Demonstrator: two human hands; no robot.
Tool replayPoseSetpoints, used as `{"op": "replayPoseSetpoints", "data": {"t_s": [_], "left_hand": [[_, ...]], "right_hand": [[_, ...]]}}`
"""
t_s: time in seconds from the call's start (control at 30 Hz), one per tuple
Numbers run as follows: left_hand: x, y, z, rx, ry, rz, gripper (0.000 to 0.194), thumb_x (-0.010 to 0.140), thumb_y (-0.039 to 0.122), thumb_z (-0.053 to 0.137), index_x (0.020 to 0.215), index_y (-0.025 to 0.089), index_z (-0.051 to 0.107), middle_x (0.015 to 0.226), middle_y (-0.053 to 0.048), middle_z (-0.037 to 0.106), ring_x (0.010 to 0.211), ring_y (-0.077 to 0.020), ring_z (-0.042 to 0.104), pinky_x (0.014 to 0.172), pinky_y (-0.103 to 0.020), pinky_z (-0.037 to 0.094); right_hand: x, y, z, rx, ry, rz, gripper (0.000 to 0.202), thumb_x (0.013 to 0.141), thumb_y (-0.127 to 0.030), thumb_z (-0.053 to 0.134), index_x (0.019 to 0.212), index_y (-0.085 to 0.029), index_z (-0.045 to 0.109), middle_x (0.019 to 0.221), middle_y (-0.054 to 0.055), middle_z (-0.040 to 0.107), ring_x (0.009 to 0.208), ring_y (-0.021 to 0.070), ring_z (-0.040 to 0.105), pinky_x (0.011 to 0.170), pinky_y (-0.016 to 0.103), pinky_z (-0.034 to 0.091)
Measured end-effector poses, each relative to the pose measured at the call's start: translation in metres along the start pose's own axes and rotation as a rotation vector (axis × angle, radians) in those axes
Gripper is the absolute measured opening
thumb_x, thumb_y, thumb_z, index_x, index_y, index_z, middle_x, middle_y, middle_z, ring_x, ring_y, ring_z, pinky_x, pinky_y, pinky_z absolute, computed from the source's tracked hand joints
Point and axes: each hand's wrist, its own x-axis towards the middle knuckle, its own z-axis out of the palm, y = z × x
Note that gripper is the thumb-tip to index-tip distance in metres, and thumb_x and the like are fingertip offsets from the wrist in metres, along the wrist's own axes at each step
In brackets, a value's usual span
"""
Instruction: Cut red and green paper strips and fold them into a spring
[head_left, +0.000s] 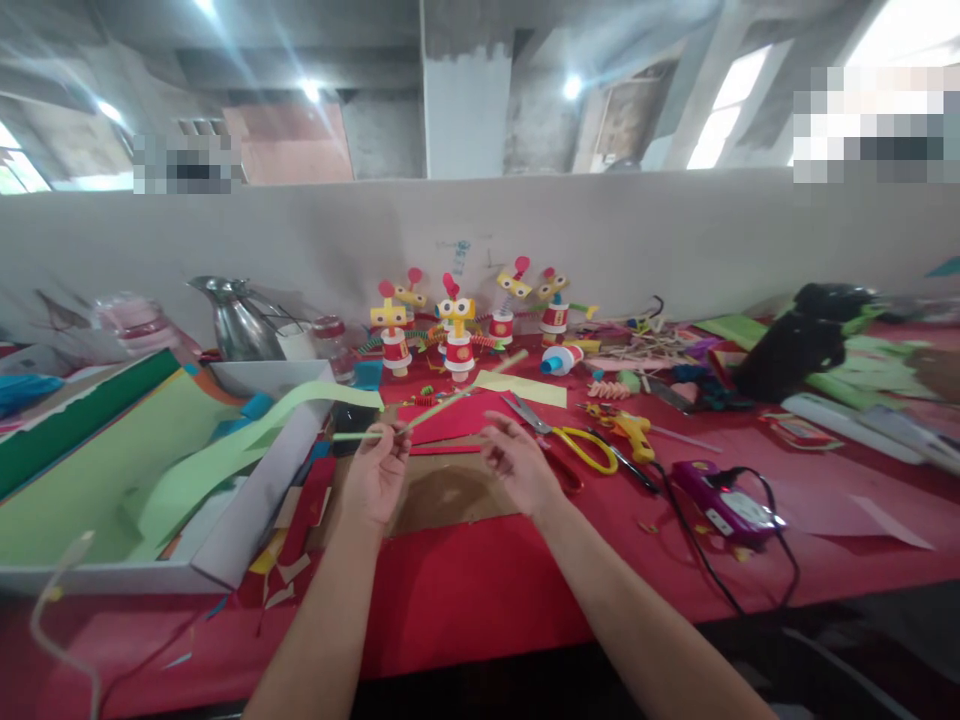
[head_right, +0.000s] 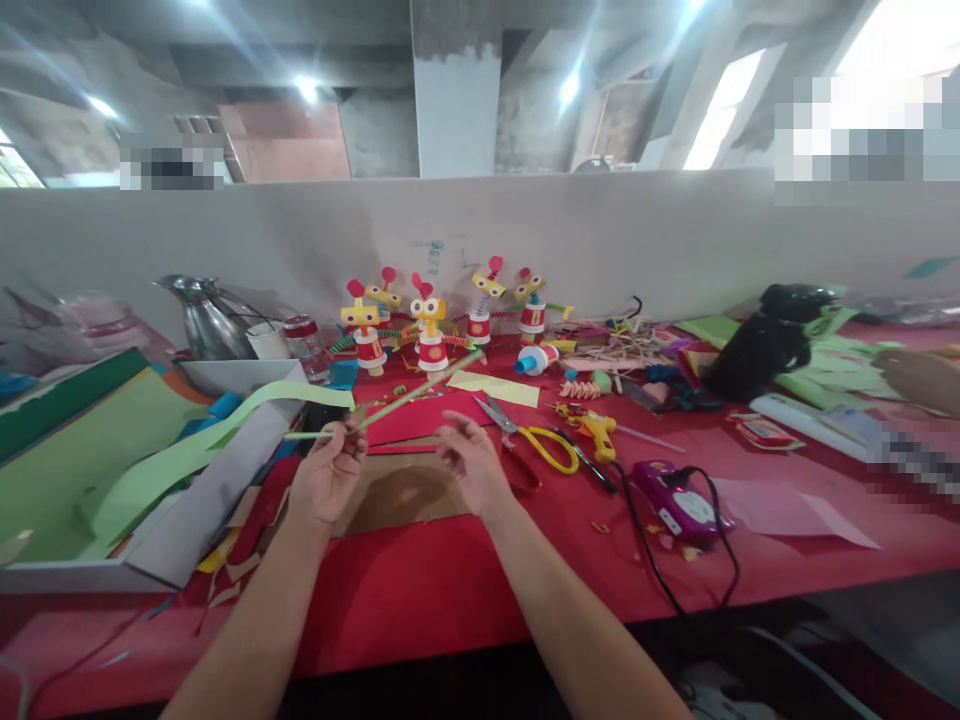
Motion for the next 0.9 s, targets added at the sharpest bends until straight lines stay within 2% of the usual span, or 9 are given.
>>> {"op": "replayPoseSetpoints", "data": {"t_s": [0.07,0.13,0.27,0.33,0.43,0.53,0.7,0.9], "left_hand": [[-0.006,-0.007,0.006,0.155,-0.107,0.012,0.012,0.069,0.018,0.070,0.066,0.017,0.058,0.081,-0.001,0.064,0.077,-0.0117,0.060,0.075,-0.023,0.047],[-0.011,-0.015,0.011,0.298,-0.173,0.018,0.012,0.070,0.020,0.069,0.066,0.017,0.058,0.081,-0.001,0.063,0.078,-0.0121,0.059,0.077,-0.024,0.045],[-0.013,-0.029,0.012,0.400,-0.201,0.027,0.013,0.067,0.020,0.071,0.075,0.018,0.061,0.082,-0.001,0.064,0.082,-0.0137,0.059,0.082,-0.027,0.043],[-0.012,-0.033,0.011,0.394,-0.174,-0.009,0.017,0.064,0.021,0.073,0.077,0.018,0.062,0.079,-0.001,0.065,0.080,-0.0147,0.060,0.082,-0.028,0.043],[-0.011,-0.036,0.010,0.410,-0.117,-0.091,0.021,0.061,0.025,0.076,0.076,0.017,0.064,0.073,0.000,0.065,0.070,-0.0126,0.060,0.072,-0.026,0.044],[-0.010,-0.036,0.009,0.431,-0.028,-0.095,0.026,0.055,0.027,0.079,0.073,0.016,0.065,0.068,0.001,0.065,0.063,-0.0105,0.058,0.064,-0.024,0.042],[-0.004,-0.025,0.007,0.414,0.103,-0.081,0.034,0.047,0.024,0.082,0.075,0.015,0.065,0.063,0.001,0.063,0.059,-0.0110,0.058,0.059,-0.023,0.040],[0.004,-0.010,-0.004,0.330,0.229,-0.010,0.037,0.042,0.018,0.082,0.072,0.016,0.060,0.060,0.004,0.060,0.057,-0.0079,0.056,0.056,-0.020,0.035]], "right_hand": [[-0.006,0.010,0.010,-0.039,-0.081,0.070,0.033,0.064,-0.031,0.078,0.093,-0.024,0.066,0.075,-0.004,0.067,0.055,0.0058,0.056,0.047,0.016,0.040],[-0.010,0.018,0.016,-0.083,-0.117,0.069,0.030,0.066,-0.035,0.076,0.092,-0.021,0.068,0.071,-0.002,0.067,0.054,0.0066,0.057,0.047,0.017,0.038],[-0.009,0.028,0.018,-0.143,-0.093,0.020,0.025,0.066,-0.037,0.075,0.081,-0.017,0.072,0.059,-0.001,0.065,0.051,0.0074,0.055,0.046,0.019,0.036],[-0.009,0.030,0.016,-0.148,-0.077,0.020,0.025,0.064,-0.038,0.075,0.079,-0.017,0.072,0.062,0.000,0.067,0.050,0.0080,0.054,0.047,0.020,0.036],[-0.009,0.032,0.015,-0.180,-0.081,0.011,0.026,0.064,-0.039,0.075,0.076,-0.016,0.072,0.060,0.000,0.066,0.050,0.0085,0.053,0.047,0.021,0.036],[-0.010,0.033,0.016,-0.229,-0.067,-0.025,0.025,0.065,-0.039,0.075,0.073,-0.016,0.072,0.056,0.000,0.064,0.049,0.0082,0.051,0.047,0.021,0.035],[-0.006,0.022,0.013,-0.233,0.036,-0.077,0.022,0.064,-0.037,0.077,0.064,-0.016,0.071,0.052,-0.002,0.060,0.048,0.0067,0.047,0.045,0.020,0.034],[0.008,-0.004,-0.006,-0.014,0.231,-0.203,0.019,0.056,-0.026,0.082,0.067,-0.016,0.071,0.059,-0.002,0.063,0.050,0.0040,0.048,0.042,0.016,0.035]]}}
